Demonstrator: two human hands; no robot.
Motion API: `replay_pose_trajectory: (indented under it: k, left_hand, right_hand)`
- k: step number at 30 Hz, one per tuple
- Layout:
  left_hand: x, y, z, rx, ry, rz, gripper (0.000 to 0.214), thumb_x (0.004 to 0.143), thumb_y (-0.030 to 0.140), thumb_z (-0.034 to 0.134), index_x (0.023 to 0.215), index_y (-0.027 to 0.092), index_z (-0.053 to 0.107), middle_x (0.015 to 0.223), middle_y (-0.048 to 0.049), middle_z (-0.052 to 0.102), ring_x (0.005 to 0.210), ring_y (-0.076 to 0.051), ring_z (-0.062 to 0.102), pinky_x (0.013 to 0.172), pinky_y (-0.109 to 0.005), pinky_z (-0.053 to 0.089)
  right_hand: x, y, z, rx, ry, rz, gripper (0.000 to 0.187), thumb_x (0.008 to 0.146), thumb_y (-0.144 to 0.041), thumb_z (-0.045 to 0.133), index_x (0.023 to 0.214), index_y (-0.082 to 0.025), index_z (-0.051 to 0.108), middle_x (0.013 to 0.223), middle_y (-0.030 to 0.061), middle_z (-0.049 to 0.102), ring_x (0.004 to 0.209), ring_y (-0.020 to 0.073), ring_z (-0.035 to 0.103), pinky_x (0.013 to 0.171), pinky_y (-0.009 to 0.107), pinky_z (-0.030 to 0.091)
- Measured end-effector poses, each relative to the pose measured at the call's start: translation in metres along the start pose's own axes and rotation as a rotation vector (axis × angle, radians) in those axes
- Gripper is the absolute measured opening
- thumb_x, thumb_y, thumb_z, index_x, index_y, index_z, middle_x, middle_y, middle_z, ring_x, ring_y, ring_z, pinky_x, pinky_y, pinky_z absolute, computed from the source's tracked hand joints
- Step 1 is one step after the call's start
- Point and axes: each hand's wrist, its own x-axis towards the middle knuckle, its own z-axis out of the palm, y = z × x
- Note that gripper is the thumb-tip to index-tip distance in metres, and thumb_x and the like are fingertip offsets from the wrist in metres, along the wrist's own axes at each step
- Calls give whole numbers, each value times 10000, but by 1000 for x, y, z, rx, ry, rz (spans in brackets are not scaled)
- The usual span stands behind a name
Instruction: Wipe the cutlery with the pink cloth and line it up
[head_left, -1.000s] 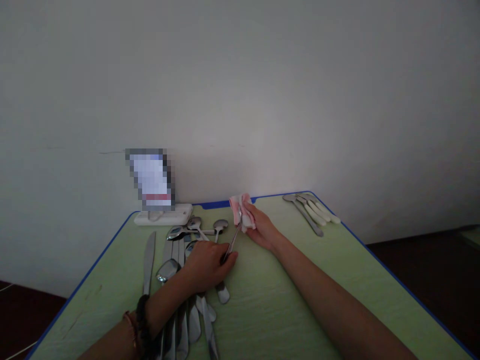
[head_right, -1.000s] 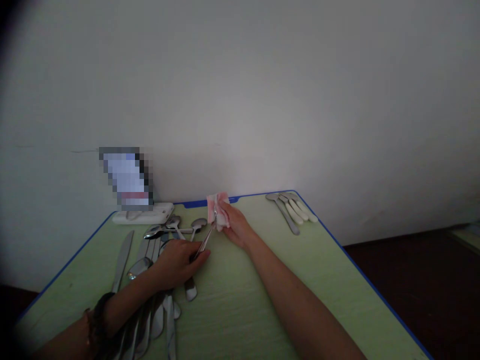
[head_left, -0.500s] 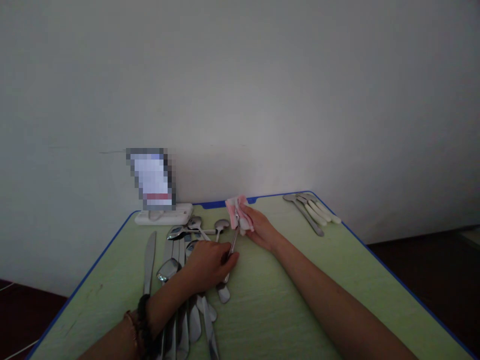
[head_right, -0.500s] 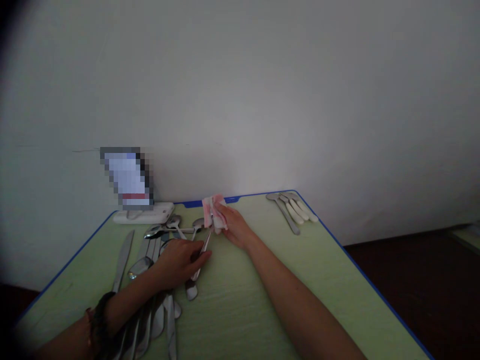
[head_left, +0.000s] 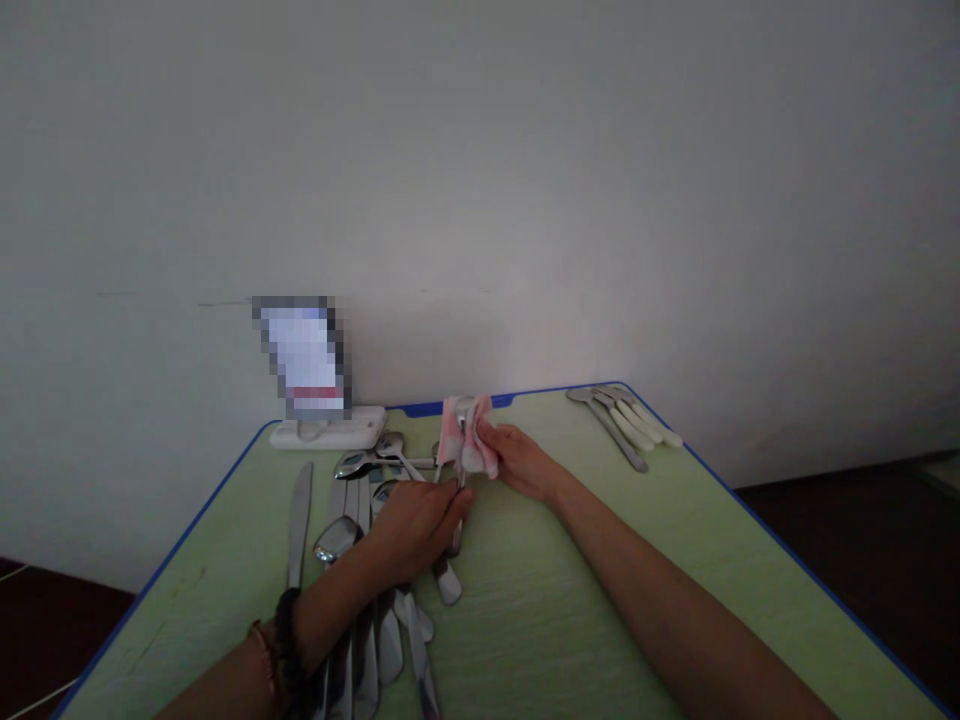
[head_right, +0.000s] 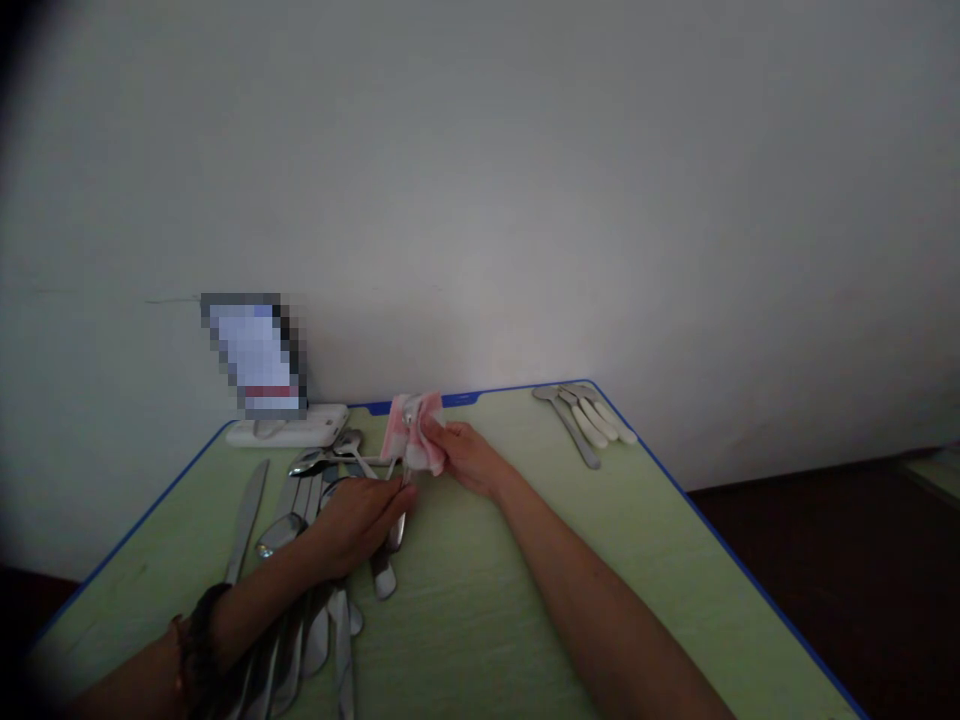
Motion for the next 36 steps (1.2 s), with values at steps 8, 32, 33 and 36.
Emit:
replay_pose_trajectory:
  k: [8,32,33,36]
  left_hand:
    - [1,1,2,42,6,-26,468,942,376,217,757,179,599,672,-61,674,645,-201,649,590,-274,401]
    - [0,-1,0,-268,35,-48,334,943,347,200,782,202,455,640,0,618,584,-150,583,575,-244,353]
    - [-1,-1,1,-261,38,-56,333,944,340,191,787,202,451,630,1,615,577,-152,581,571,-247,349]
    - [-1,-2,2,-212,30,-63,328,945,320,187,794,201,452,610,-3,613,575,-162,588,573,-258,345]
  right_hand:
    - [0,1,0,-234,-33,-23,468,650,-573,629,532,-133,523,451,-61,488,455,59,365,489,225,242]
    - [16,-3,-9,543,282,-142,185,759,-322,644,865,-171,639,712,-21,663,606,75,576,595,191,445]
    - [15,-3,-9,507,271,-136,196,745,-338,657,826,-161,641,689,-17,656,602,78,570,601,197,441]
    - [10,1,-6,323,178,-92,257,676,-373,709,656,-136,611,566,-23,601,533,72,514,567,201,402]
